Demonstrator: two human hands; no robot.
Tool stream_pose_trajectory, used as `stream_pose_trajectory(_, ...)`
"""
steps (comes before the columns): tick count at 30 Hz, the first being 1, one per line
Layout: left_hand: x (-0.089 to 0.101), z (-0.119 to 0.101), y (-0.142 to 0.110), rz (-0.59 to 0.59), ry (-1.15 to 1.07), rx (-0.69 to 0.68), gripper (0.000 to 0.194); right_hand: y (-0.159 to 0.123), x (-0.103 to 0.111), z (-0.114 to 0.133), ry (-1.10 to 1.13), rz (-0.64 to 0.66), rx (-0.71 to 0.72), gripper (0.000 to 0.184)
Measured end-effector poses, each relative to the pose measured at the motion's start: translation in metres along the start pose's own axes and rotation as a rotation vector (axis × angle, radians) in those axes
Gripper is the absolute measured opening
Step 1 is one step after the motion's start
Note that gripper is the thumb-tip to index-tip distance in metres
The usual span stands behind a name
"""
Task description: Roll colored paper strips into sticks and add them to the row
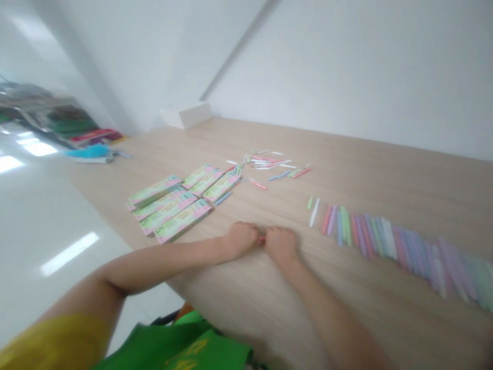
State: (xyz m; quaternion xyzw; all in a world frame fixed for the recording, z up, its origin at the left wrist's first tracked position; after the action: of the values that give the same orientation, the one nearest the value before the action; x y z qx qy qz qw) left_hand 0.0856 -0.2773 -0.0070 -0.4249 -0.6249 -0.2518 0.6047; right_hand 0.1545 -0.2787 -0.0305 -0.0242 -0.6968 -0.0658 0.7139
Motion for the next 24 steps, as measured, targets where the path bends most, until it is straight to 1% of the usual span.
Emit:
stream_pose_trajectory(3, -0.003, 0.003, 0.0, -0.063, -0.007, 0.033, 0.037, 0.0, 0.0, -0.001, 0.024, -0.001, -0.021, 0.026)
stream_pose_trajectory(7, -0.007, 0.006, -0.007, -0.226, -0.136, 0.002, 0.042, -0.004, 0.008, -0.003, 0.054, -0.014, -0.061, 0.024)
stream_pose_trajectory(9, -0.008, 0.009, -0.009, -0.253, -0.171, -0.021, 0.041, -0.006, 0.014, -0.006, 0.066, -0.05, -0.092, 0.028)
stream_pose_trajectory(11, -0.007, 0.016, -0.011, -0.234, -0.193, -0.006, 0.037, -0.012, 0.029, -0.009, 0.12, -0.213, -0.115, 0.042)
stream_pose_trajectory(12, -0.005, 0.02, -0.011, -0.222, -0.206, 0.013, 0.036, -0.018, 0.035, -0.007, 0.135, -0.306, -0.111, 0.044)
stream_pose_trajectory(13, -0.002, 0.025, -0.012, -0.208, -0.221, 0.038, 0.035, -0.025, 0.04, -0.003, 0.143, -0.4, -0.089, 0.043)
stream_pose_trajectory(15, 0.003, 0.034, -0.01, -0.18, -0.257, 0.071, 0.032, -0.044, 0.046, 0.011, 0.148, -0.578, 0.002, 0.036)
stream_pose_trajectory(17, 0.006, 0.037, -0.002, -0.15, -0.272, 0.056, 0.03, -0.067, 0.048, 0.03, 0.171, -0.741, 0.147, 0.029)
stream_pose_trajectory(18, 0.007, 0.039, 0.004, -0.134, -0.259, 0.064, 0.032, -0.079, 0.048, 0.038, 0.194, -0.813, 0.231, 0.026)
stream_pose_trajectory(19, 0.006, 0.04, 0.012, -0.122, -0.231, 0.086, 0.038, -0.088, 0.047, 0.045, 0.216, -0.858, 0.309, 0.023)
stream_pose_trajectory(20, 0.006, 0.04, 0.021, -0.122, -0.195, 0.113, 0.046, -0.095, 0.045, 0.05, 0.236, -0.882, 0.383, 0.02)
stream_pose_trajectory(22, 0.008, 0.035, 0.042, -0.145, -0.113, 0.164, 0.06, -0.1, 0.039, 0.054, 0.258, -0.87, 0.499, 0.016)
stream_pose_trajectory(24, 0.012, 0.016, 0.068, -0.179, -0.055, 0.137, 0.059, -0.096, 0.037, 0.049, 0.268, -0.855, 0.564, 0.013)
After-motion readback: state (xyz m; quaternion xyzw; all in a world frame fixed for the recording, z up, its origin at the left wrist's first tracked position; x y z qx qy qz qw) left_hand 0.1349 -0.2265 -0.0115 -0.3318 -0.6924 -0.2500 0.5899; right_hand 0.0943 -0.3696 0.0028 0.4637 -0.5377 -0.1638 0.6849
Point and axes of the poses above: each hand's wrist, its own y-axis towards the middle knuckle, its own x-axis out of the back of the hand, z = x × y, the point moved 9 cm from there along y, towards the middle knuckle, and after that the axes turned 15 degrees about -x, right-handed, at the moved point
